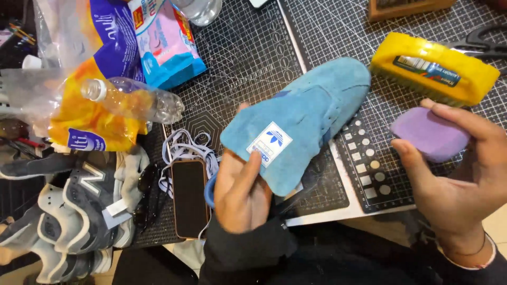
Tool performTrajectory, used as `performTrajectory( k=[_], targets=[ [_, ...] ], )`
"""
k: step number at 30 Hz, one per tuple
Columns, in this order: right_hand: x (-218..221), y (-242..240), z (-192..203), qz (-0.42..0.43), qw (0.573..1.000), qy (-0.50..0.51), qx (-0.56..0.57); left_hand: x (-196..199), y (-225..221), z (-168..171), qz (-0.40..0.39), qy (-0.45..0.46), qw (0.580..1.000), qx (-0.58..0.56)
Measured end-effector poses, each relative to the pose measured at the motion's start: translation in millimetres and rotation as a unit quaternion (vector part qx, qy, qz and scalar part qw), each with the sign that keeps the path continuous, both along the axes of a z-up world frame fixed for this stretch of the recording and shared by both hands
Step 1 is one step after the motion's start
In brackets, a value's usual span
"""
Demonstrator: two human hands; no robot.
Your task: Cleaning a blue suede sneaker using a specialized suede eraser tool on a workbench.
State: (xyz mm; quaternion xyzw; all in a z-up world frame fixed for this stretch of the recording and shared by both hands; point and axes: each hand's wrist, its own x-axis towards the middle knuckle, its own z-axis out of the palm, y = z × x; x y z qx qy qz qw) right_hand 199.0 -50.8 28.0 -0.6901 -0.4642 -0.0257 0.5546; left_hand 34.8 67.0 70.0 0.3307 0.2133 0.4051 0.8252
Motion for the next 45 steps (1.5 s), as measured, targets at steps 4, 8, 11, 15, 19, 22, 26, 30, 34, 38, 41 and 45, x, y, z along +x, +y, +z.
performTrajectory(
  k=[4,8,11,15,19,22,26,30,34,38,41,45],
  targets=[
    [6,-1,-6,0.025,1.000,0.012,-0.001,-15,-17,24,0.116,0.205,0.961,0.145],
    [25,2,-19,0.068,0.982,-0.160,-0.080,-25,-39,21,0.149,0.444,0.774,0.426],
    [24,12,-1,0.053,0.928,-0.307,-0.203,-16,-40,19,0.168,0.541,0.723,0.396],
    [35,45,35,0.010,0.810,-0.501,-0.305,-8,-41,7,0.195,0.576,0.693,0.387],
    [46,75,50,0.077,0.699,-0.502,-0.504,-5,-34,-14,0.224,0.607,0.572,0.504],
    [53,63,47,0.100,0.704,-0.476,-0.518,-7,-18,-21,0.216,0.585,0.569,0.536],
    [48,20,37,0.136,0.729,-0.395,-0.542,-11,5,-11,0.112,0.502,0.730,0.450],
    [33,-17,21,0.144,0.791,-0.369,-0.466,-5,11,-3,0.091,0.368,0.814,0.440],
    [35,-34,1,0.188,0.814,-0.388,-0.390,-12,10,1,0.030,0.348,0.823,0.448],
    [57,-6,8,0.394,0.713,-0.480,-0.325,-11,19,8,0.023,0.431,0.806,0.406],
    [56,23,12,0.440,0.682,-0.546,-0.209,-9,38,-1,-0.029,0.350,0.870,0.345],
    [60,52,14,0.445,0.642,-0.565,-0.264,-7,43,2,-0.046,0.348,0.849,0.395]
  ],
)
